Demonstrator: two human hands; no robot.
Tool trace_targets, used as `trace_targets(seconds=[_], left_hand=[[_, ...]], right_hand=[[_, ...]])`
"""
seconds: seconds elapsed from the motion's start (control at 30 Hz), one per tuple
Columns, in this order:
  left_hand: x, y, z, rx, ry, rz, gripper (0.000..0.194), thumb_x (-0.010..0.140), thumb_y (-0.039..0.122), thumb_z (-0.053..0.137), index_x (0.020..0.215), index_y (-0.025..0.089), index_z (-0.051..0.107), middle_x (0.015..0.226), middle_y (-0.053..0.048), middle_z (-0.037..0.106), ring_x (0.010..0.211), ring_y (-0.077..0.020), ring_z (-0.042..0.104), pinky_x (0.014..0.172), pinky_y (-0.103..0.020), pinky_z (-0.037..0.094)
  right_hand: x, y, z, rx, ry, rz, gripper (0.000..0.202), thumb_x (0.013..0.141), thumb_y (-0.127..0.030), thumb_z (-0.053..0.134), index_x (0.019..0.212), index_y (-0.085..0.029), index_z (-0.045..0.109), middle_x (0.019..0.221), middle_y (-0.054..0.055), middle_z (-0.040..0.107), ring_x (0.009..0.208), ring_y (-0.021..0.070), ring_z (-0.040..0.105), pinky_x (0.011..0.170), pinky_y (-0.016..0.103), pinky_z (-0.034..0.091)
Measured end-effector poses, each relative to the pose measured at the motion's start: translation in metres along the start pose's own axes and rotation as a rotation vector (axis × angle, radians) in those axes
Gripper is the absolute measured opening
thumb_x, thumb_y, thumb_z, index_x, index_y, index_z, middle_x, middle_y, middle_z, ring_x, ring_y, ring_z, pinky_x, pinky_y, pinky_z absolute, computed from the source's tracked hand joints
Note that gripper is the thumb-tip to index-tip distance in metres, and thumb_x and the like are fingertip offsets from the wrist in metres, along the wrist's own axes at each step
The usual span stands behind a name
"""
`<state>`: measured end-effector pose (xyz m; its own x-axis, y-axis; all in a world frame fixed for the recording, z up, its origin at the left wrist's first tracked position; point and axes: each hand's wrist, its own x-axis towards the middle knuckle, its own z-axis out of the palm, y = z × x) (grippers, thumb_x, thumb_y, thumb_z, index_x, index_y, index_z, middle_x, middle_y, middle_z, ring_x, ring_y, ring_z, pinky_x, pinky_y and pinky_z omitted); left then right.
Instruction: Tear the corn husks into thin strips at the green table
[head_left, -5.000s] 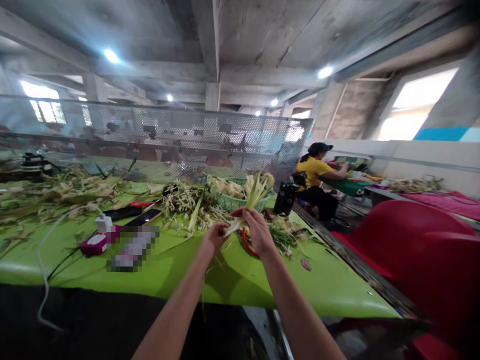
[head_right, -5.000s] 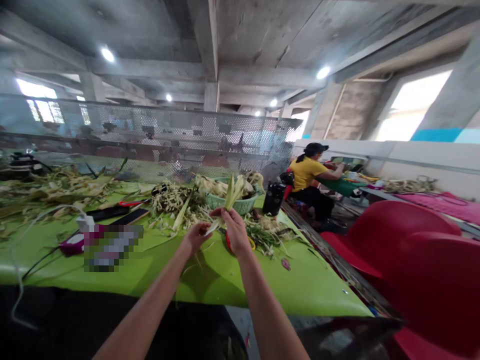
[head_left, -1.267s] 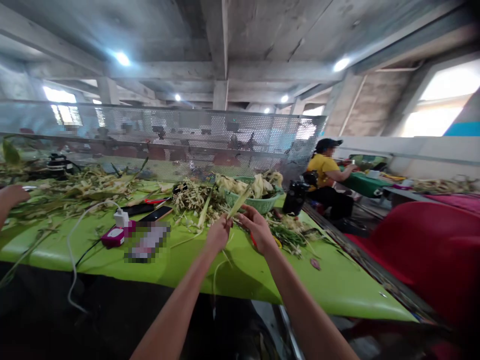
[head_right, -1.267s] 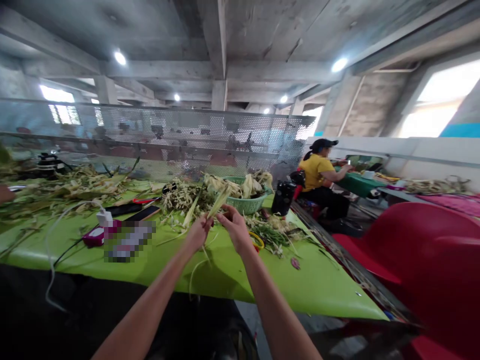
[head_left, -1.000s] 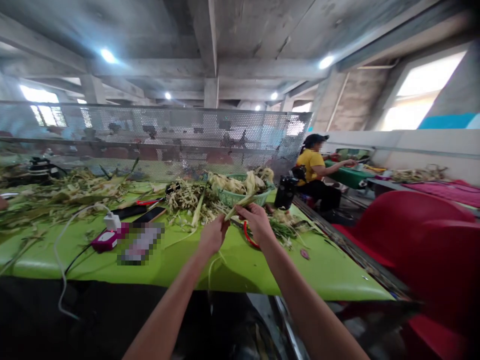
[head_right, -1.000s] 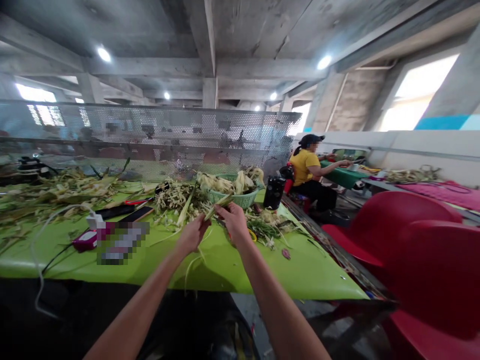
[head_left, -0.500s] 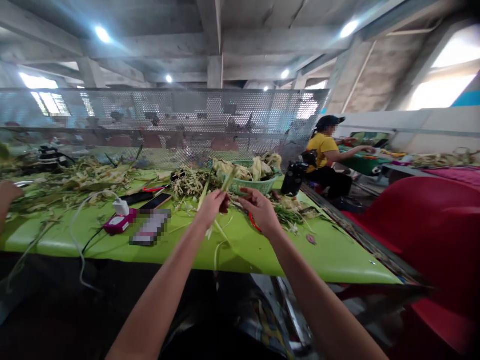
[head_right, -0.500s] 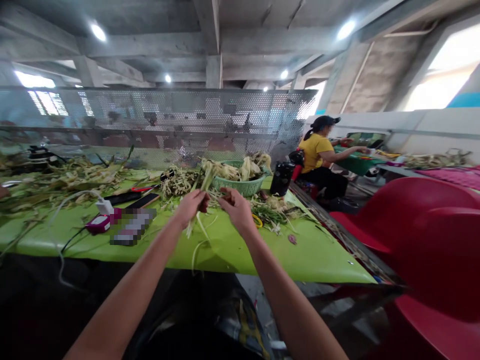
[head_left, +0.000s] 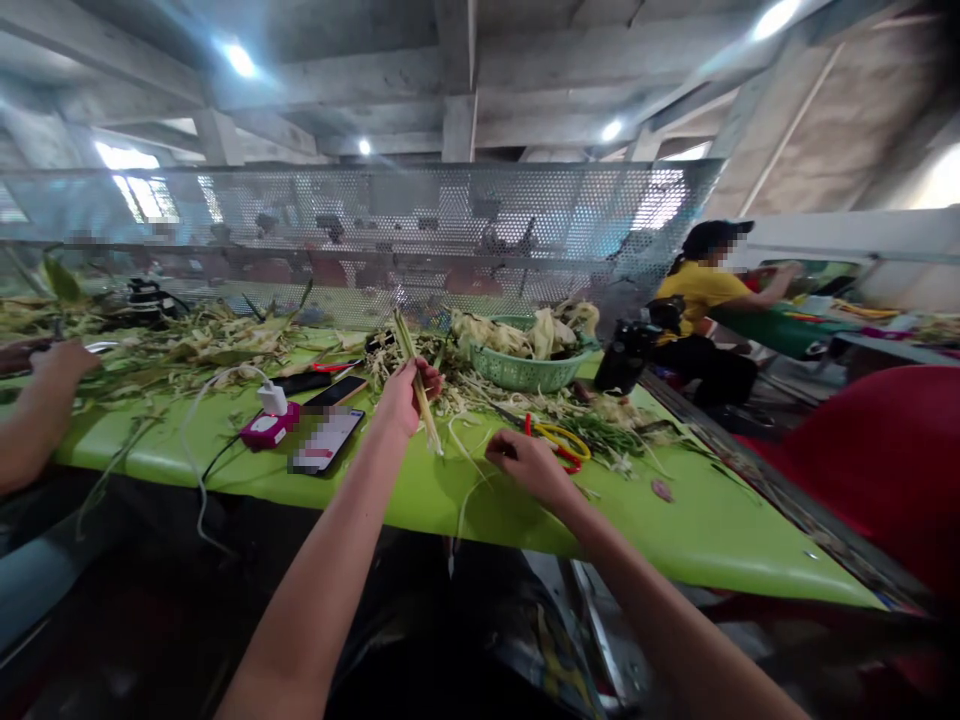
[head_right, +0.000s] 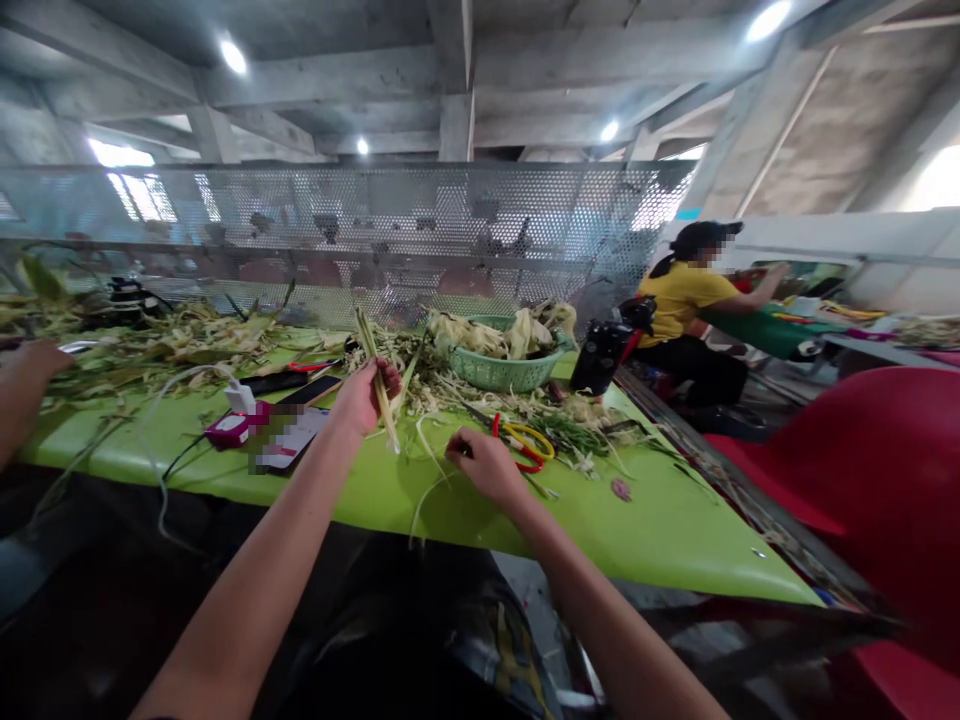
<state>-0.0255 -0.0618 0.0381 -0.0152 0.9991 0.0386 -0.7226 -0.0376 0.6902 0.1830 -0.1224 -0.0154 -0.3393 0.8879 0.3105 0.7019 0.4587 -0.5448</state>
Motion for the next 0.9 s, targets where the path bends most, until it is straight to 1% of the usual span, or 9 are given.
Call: trace_targets(seconds=[0.13,0.2,0.27,0.4,0.5,0.53,0.67,0.8,0.9], left_hand=[[0.000,0.001,-0.004,-0.034,-0.005,-0.014,0.018,0.089,0.021,0.044,0.074,0.016,0.052,0.055,0.001,0.058,0.049,-0.0096,0.059,0.059,-0.023,0.051],[-0.001,0.000,-0.005,-0.031,-0.008,-0.029,0.018,0.090,0.020,0.043,0.074,0.016,0.052,0.056,0.000,0.059,0.049,-0.0102,0.059,0.057,-0.024,0.051],[-0.001,-0.002,-0.005,-0.023,-0.003,-0.040,0.019,0.090,0.020,0.042,0.074,0.016,0.052,0.058,-0.001,0.061,0.051,-0.0108,0.061,0.058,-0.024,0.051],[-0.003,-0.006,-0.005,0.000,-0.001,-0.039,0.017,0.089,0.022,0.045,0.076,0.015,0.053,0.068,-0.003,0.067,0.059,-0.0124,0.065,0.062,-0.025,0.051],[-0.003,-0.009,-0.007,0.013,-0.010,-0.030,0.015,0.088,0.022,0.045,0.077,0.015,0.053,0.072,-0.005,0.068,0.063,-0.0137,0.066,0.062,-0.026,0.051],[-0.003,-0.010,-0.008,0.020,-0.012,-0.029,0.014,0.088,0.022,0.046,0.078,0.015,0.053,0.071,-0.005,0.067,0.062,-0.0134,0.065,0.061,-0.026,0.051],[-0.005,-0.016,-0.014,0.148,-0.047,0.001,0.014,0.084,0.025,0.053,0.075,0.014,0.053,0.058,0.001,0.056,0.043,-0.0061,0.048,0.045,-0.017,0.038],[-0.016,-0.027,-0.014,0.392,-0.220,-0.027,0.020,0.082,0.032,0.056,0.073,0.014,0.054,0.051,0.006,0.040,0.036,-0.0021,0.027,0.037,-0.016,0.015],[-0.028,-0.036,-0.011,0.503,-0.339,-0.133,0.023,0.081,0.037,0.056,0.074,0.015,0.053,0.051,0.007,0.034,0.039,-0.0027,0.023,0.038,-0.016,0.011]], right_hand=[[-0.005,-0.004,0.002,0.036,-0.198,-0.160,0.018,0.073,-0.018,0.061,0.090,-0.020,0.066,0.091,0.003,0.065,0.072,0.0142,0.058,0.066,0.024,0.043],[-0.005,-0.003,0.007,0.004,-0.261,-0.205,0.012,0.074,-0.018,0.061,0.085,-0.019,0.066,0.091,0.004,0.063,0.074,0.0143,0.058,0.068,0.024,0.043],[0.002,0.002,0.010,-0.066,-0.206,-0.169,0.007,0.076,-0.018,0.058,0.080,-0.018,0.064,0.085,0.004,0.062,0.073,0.0151,0.057,0.069,0.025,0.043],[0.030,0.011,-0.001,-0.118,0.069,-0.081,0.010,0.080,-0.019,0.051,0.079,-0.017,0.061,0.080,0.004,0.063,0.076,0.0176,0.057,0.070,0.028,0.042],[0.040,0.007,-0.011,-0.121,0.270,-0.080,0.012,0.079,-0.020,0.051,0.084,-0.017,0.062,0.083,0.006,0.063,0.077,0.0191,0.057,0.071,0.030,0.042],[0.040,0.004,-0.012,-0.101,0.266,-0.103,0.015,0.079,-0.020,0.052,0.088,-0.018,0.063,0.088,0.006,0.064,0.078,0.0190,0.057,0.072,0.030,0.043],[0.030,-0.007,-0.006,-0.009,0.022,-0.185,0.023,0.079,-0.020,0.052,0.095,-0.022,0.068,0.095,0.005,0.065,0.083,0.0188,0.059,0.075,0.030,0.044],[0.035,-0.013,-0.008,0.203,0.169,-0.067,0.027,0.082,-0.031,0.054,0.103,-0.020,0.067,0.098,0.006,0.067,0.086,0.0202,0.059,0.078,0.033,0.044],[0.043,-0.019,-0.017,0.527,0.131,0.039,0.040,0.079,-0.040,0.059,0.113,-0.018,0.063,0.087,0.004,0.067,0.076,0.0165,0.057,0.069,0.028,0.044]])
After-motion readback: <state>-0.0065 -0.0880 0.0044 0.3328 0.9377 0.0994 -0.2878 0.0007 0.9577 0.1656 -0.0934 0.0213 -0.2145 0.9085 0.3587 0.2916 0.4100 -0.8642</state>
